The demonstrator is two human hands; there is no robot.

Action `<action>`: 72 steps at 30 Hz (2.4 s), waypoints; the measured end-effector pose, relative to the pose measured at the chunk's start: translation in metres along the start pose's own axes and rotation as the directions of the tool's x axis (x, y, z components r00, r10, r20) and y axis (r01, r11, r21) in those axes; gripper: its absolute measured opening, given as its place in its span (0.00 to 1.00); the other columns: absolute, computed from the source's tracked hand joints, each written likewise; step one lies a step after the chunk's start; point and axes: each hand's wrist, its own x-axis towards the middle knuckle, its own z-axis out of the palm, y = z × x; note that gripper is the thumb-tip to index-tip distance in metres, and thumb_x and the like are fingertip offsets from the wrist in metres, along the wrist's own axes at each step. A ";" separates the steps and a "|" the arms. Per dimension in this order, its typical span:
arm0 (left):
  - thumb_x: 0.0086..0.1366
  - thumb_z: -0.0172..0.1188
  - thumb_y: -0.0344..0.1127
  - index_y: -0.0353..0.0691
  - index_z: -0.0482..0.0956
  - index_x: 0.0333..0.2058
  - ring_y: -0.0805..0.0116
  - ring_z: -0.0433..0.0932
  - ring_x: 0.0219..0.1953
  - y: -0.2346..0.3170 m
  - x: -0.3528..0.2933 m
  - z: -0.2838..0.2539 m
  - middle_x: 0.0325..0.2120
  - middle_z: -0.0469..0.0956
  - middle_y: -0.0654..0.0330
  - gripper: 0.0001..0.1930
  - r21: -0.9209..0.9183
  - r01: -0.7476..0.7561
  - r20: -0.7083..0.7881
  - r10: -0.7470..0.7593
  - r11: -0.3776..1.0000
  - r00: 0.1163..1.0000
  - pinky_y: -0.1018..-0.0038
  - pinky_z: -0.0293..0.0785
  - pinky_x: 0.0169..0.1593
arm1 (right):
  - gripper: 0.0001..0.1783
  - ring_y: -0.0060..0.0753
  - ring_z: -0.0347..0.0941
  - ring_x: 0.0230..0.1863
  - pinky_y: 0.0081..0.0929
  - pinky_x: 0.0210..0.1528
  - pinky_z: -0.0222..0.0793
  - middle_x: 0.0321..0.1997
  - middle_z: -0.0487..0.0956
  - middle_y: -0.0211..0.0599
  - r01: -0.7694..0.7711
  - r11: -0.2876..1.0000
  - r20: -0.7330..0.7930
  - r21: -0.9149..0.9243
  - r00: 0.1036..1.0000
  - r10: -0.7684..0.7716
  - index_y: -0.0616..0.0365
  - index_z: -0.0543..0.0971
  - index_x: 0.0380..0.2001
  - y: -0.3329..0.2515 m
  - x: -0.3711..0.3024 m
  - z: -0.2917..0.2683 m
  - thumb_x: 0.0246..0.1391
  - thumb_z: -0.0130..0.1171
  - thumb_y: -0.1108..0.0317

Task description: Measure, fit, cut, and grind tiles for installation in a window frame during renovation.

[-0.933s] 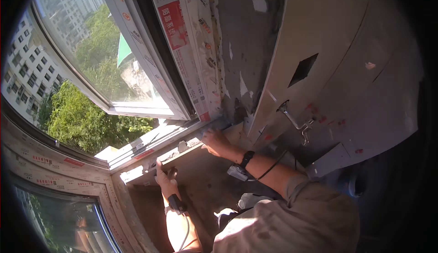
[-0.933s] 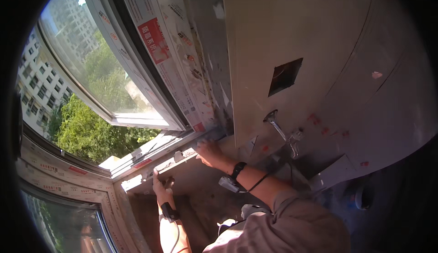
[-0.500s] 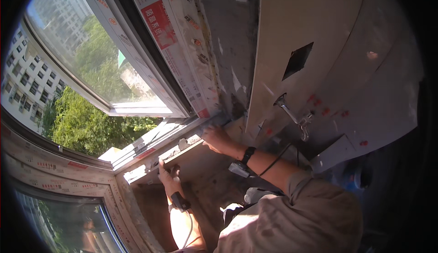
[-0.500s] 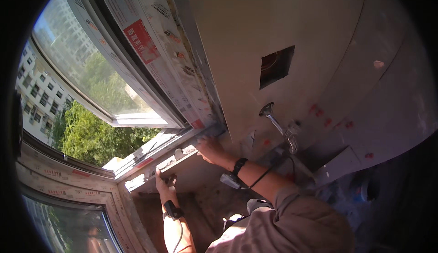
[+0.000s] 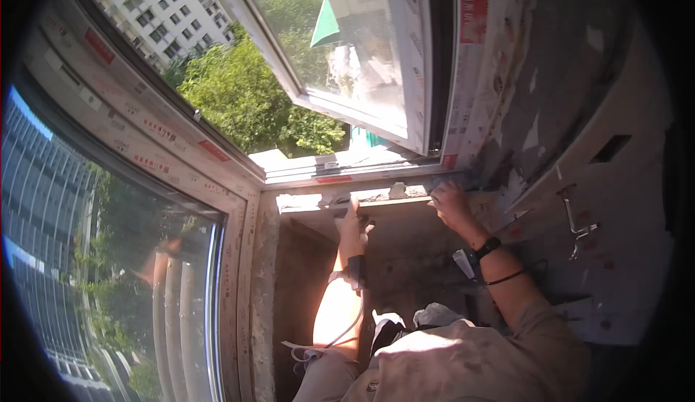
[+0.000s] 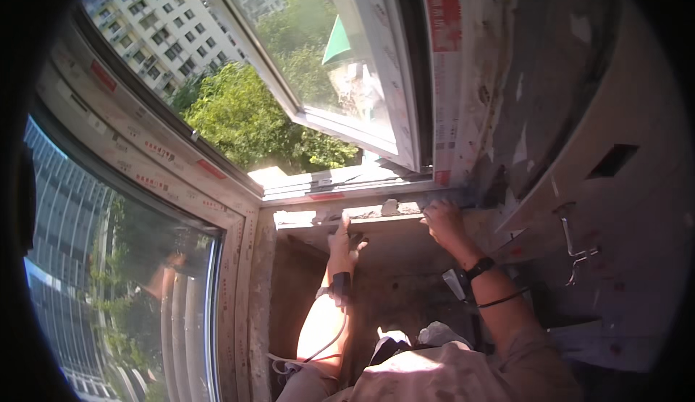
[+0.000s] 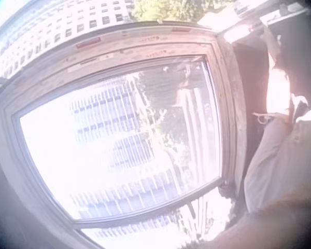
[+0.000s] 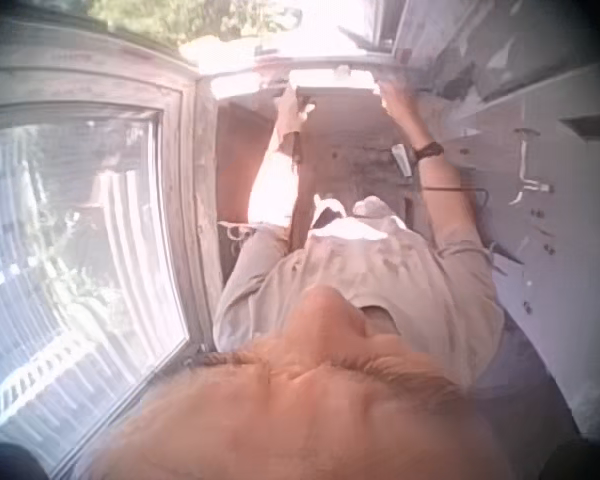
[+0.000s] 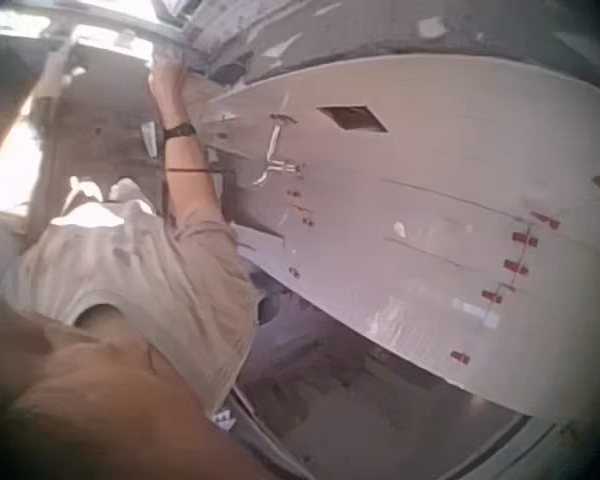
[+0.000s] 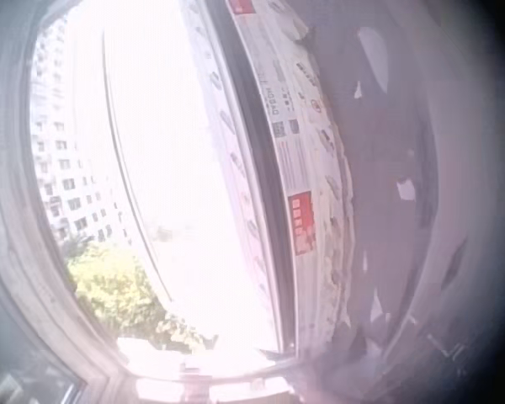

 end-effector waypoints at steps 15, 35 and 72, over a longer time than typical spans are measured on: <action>0.50 0.75 0.59 0.35 0.44 0.70 0.48 0.60 0.66 0.041 -0.012 -0.070 0.68 0.54 0.50 0.62 -0.209 -0.110 -0.038 0.105 0.972 0.994 0.44 0.69 0.54 | 0.05 0.54 0.67 0.39 0.43 0.42 0.62 0.33 0.73 0.51 0.005 0.973 0.089 0.232 0.996 -0.026 0.66 0.74 0.30 -0.029 0.017 -0.022 0.54 0.59 0.76; 0.53 0.74 0.56 0.34 0.46 0.70 0.48 0.60 0.67 0.047 0.016 -0.101 0.68 0.56 0.48 0.59 -0.324 -0.049 -0.027 0.042 0.945 0.999 0.47 0.66 0.59 | 0.06 0.51 0.69 0.38 0.38 0.41 0.64 0.32 0.74 0.50 -0.052 0.980 0.176 0.193 0.984 0.018 0.68 0.77 0.33 -0.013 0.019 -0.023 0.53 0.61 0.76; 0.52 0.73 0.43 0.40 0.68 0.62 0.44 0.60 0.67 -0.047 0.014 -0.068 0.60 0.67 0.45 0.39 0.500 -0.687 0.629 0.767 -0.526 -0.129 0.46 0.56 0.66 | 0.15 0.54 0.70 0.42 0.42 0.44 0.65 0.35 0.73 0.48 -0.066 0.993 -0.142 -0.093 0.988 0.053 0.63 0.73 0.35 -0.026 0.004 0.002 0.57 0.62 0.61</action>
